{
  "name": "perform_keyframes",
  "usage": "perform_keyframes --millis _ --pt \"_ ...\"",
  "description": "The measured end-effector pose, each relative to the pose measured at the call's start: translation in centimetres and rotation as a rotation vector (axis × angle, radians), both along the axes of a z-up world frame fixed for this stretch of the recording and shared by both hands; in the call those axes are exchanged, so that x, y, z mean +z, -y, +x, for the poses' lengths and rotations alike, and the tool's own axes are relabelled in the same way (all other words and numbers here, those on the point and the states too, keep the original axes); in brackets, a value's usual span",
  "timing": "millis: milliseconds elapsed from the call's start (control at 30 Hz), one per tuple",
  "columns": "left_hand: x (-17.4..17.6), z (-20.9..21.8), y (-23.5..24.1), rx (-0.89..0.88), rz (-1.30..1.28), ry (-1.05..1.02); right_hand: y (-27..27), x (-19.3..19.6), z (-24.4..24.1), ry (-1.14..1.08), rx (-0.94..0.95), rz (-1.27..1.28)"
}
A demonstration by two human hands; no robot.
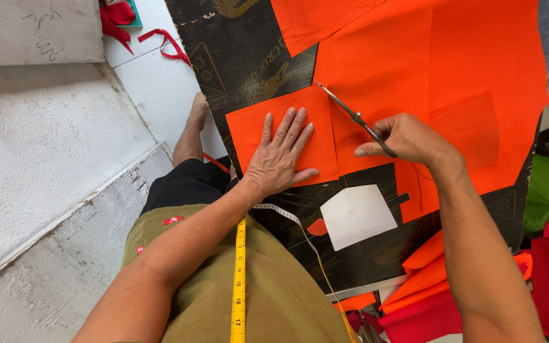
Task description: Cutting orange fabric into specific shapes using a paper template and scissors on a cutting table in a garment factory.
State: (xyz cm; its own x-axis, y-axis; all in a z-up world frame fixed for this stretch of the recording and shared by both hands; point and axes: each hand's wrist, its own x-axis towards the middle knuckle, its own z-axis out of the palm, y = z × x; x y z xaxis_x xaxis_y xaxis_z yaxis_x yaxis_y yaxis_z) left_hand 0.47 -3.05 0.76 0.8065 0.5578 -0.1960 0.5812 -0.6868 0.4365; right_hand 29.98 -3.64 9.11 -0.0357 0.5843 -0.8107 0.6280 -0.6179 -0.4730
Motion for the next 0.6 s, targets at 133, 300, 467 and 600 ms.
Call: perform_keyframes --millis 133,300,467,600 --pt "0.0 0.0 0.0 0.003 -0.004 0.003 -0.7 -0.3 0.5 0.066 0.055 -0.016" --pt "0.6 -0.1 -0.2 -0.017 -0.007 -0.008 -0.6 1.5 -0.5 0.223 0.165 0.066" --pt "2.0 -2.4 -1.4 -0.057 -0.02 0.022 3.5 5.9 -3.9 0.161 -0.109 -0.048" --pt "2.1 -4.3 -3.0 -0.152 0.007 0.157 13.2 3.8 -8.9 -0.025 -0.595 -0.007"
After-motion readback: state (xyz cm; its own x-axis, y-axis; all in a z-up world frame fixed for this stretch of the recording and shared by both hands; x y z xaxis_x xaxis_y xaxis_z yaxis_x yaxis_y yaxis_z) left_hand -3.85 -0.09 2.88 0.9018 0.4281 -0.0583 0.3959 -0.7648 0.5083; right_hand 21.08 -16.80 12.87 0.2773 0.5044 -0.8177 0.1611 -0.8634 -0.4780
